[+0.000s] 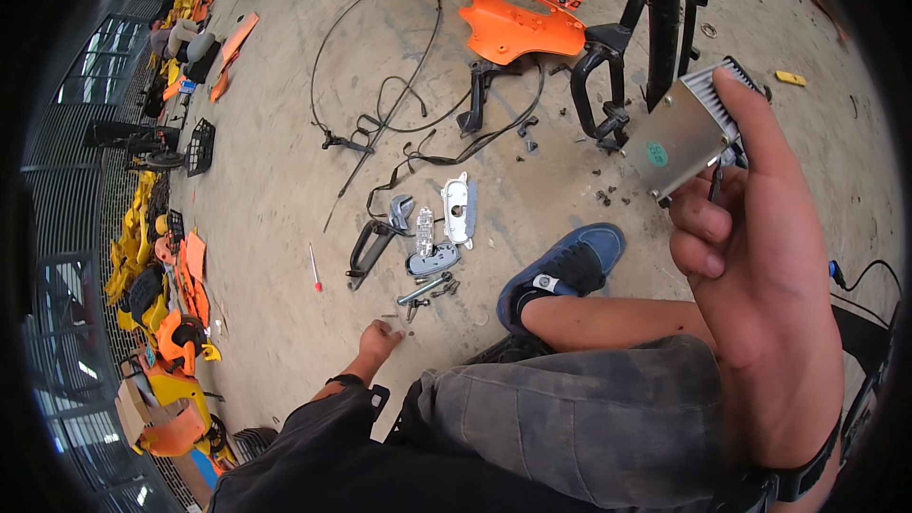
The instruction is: The person works on an electronic scooter component by hand, adjusting wires and using a screwdriver to tighten or loosen small screws on the casing.
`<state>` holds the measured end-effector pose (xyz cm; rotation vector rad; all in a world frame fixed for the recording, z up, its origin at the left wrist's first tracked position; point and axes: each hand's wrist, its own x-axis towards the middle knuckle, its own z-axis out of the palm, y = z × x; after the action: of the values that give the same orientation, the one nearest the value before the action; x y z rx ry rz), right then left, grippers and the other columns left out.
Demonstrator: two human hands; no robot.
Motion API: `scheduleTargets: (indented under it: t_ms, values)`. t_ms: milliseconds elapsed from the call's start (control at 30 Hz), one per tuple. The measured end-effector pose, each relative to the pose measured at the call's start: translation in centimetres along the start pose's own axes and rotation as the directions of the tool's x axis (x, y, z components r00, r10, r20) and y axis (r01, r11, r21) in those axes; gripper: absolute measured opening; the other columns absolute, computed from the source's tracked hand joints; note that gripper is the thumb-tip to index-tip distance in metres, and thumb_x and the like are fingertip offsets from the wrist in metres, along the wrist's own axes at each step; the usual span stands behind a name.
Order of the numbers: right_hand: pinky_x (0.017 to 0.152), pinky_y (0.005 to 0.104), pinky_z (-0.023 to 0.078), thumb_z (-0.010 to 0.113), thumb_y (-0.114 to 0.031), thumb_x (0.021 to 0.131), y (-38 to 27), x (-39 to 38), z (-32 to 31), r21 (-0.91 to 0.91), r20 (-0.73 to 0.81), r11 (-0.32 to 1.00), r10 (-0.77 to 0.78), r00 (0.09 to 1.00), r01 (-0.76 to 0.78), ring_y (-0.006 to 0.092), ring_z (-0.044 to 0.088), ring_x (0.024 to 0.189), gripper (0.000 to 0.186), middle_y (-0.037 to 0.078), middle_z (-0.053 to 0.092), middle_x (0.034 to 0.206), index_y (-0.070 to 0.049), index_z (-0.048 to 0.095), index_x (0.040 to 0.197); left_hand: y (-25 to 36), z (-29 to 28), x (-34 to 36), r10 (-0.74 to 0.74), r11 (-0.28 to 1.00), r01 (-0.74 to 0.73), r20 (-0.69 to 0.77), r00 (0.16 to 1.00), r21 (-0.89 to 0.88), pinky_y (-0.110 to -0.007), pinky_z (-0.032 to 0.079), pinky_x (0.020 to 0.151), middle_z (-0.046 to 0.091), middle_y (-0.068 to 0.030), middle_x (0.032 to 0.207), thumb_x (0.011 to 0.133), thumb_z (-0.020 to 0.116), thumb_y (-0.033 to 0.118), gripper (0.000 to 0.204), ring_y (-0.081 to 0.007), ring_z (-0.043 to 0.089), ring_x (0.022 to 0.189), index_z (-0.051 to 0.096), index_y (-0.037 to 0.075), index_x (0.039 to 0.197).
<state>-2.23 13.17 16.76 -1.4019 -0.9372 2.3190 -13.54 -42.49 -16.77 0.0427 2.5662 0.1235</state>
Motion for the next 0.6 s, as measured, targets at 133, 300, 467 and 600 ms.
scheduleTargets:
  t_ms: [133,300,467,600]
  values:
    - [0.037,0.0190,0.021,0.062,-0.042,0.091,0.5,0.3,1.2,-0.047,-0.002,0.999,0.023,1.000,-0.023,0.0031,0.034,0.043,0.032,-0.004,0.048,0.057,-0.012,0.057,0.081,3.0,0.0,-2.0,0.046,0.996,-0.053,-0.098,0.994,-0.069,-0.042,0.049,0.082,0.060,-0.0192,0.101,0.073,0.077,0.033,0.047,-0.0363,0.060,0.095,0.058,0.003,0.104]
    - [0.037,0.0191,0.022,0.062,-0.042,0.091,0.2,-0.2,1.0,0.012,0.018,0.999,0.049,0.999,-0.050,0.0035,0.036,0.044,0.031,-0.003,0.052,0.062,-0.013,0.057,0.083,4.1,1.1,-0.2,0.084,0.996,-0.084,-0.035,0.996,-0.013,-0.043,0.049,0.085,0.061,-0.0190,0.100,0.074,0.072,0.028,0.037,-0.0368,0.059,0.097,0.061,0.005,0.101]
    - [0.037,0.0192,0.021,0.062,-0.043,0.091,0.2,0.2,0.1,0.028,0.041,0.998,0.061,0.997,-0.063,0.0037,0.036,0.045,0.032,-0.003,0.049,0.061,-0.012,0.057,0.085,4.1,0.8,-0.1,0.019,0.998,-0.023,0.054,0.998,0.064,-0.044,0.050,0.085,0.062,-0.0193,0.102,0.073,0.069,0.025,0.030,-0.0364,0.060,0.099,0.065,0.005,0.095]
    - [0.038,0.0190,0.021,0.063,-0.044,0.090,0.1,0.2,0.2,0.033,0.034,0.997,0.071,0.997,-0.072,0.0036,0.036,0.045,0.034,-0.003,0.048,0.061,-0.012,0.057,0.085,3.7,0.6,-0.3,-0.019,0.992,0.014,0.041,0.999,0.123,-0.044,0.051,0.084,0.063,-0.0189,0.102,0.073,0.070,0.026,0.030,-0.0351,0.062,0.098,0.066,0.005,0.094]
